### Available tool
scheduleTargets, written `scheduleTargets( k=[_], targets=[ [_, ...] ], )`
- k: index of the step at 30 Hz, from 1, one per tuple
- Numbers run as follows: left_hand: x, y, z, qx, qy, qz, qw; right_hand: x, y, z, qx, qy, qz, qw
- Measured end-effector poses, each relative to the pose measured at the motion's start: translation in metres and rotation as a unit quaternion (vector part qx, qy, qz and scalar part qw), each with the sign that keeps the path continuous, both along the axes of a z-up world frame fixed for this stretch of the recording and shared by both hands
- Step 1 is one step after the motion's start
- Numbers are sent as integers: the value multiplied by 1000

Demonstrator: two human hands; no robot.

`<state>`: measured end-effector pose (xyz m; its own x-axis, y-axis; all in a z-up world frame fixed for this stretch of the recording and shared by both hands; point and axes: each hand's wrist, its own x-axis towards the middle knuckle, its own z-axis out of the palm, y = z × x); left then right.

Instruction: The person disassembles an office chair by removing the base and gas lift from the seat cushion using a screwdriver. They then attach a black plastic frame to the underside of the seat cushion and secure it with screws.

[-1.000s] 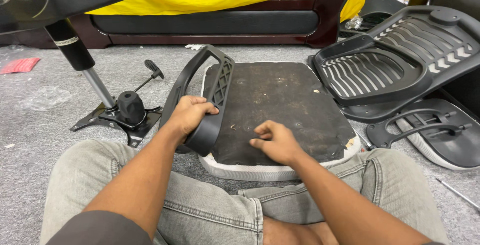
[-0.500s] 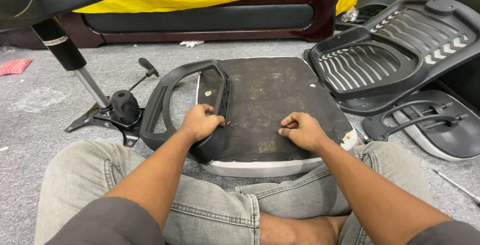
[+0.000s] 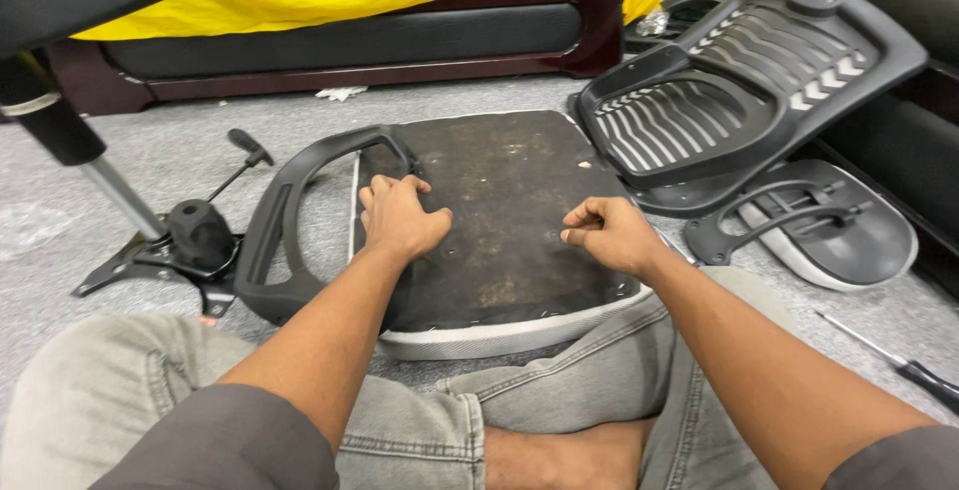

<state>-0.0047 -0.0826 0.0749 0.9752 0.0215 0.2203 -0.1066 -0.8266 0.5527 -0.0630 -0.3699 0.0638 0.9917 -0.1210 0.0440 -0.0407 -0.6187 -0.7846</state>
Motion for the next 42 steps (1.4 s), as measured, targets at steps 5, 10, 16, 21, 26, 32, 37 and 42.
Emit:
scheduleTargets(
  k=[5,10,16,21,26,32,37,42],
  targets=[
    [9,-37,0,-41,25,-59,997,-12,-29,23,-16,-28,-39,999],
    [15,-80,0,-62,32,-113,991,-27,-60,39,-30,-64,-81,994],
    [19,-135,-6,-126,21,-208,970,-51,-101,44,-46,-99,-144,984],
    [16,-180,-13,-151,40,-260,953,-76,-136,34,-56,-95,-191,975],
    [8,-216,-20,-160,88,-274,944,-103,-173,13,-63,-67,-227,970],
    [-7,-233,-30,-177,127,-275,936,-132,-205,-18,0,-22,-240,970],
    [-17,-237,-36,-186,174,-268,929,-154,-215,-42,-31,56,-275,959],
    [-20,-240,-39,-196,195,-265,924,-160,-224,-65,-44,74,-269,959]
  ],
)
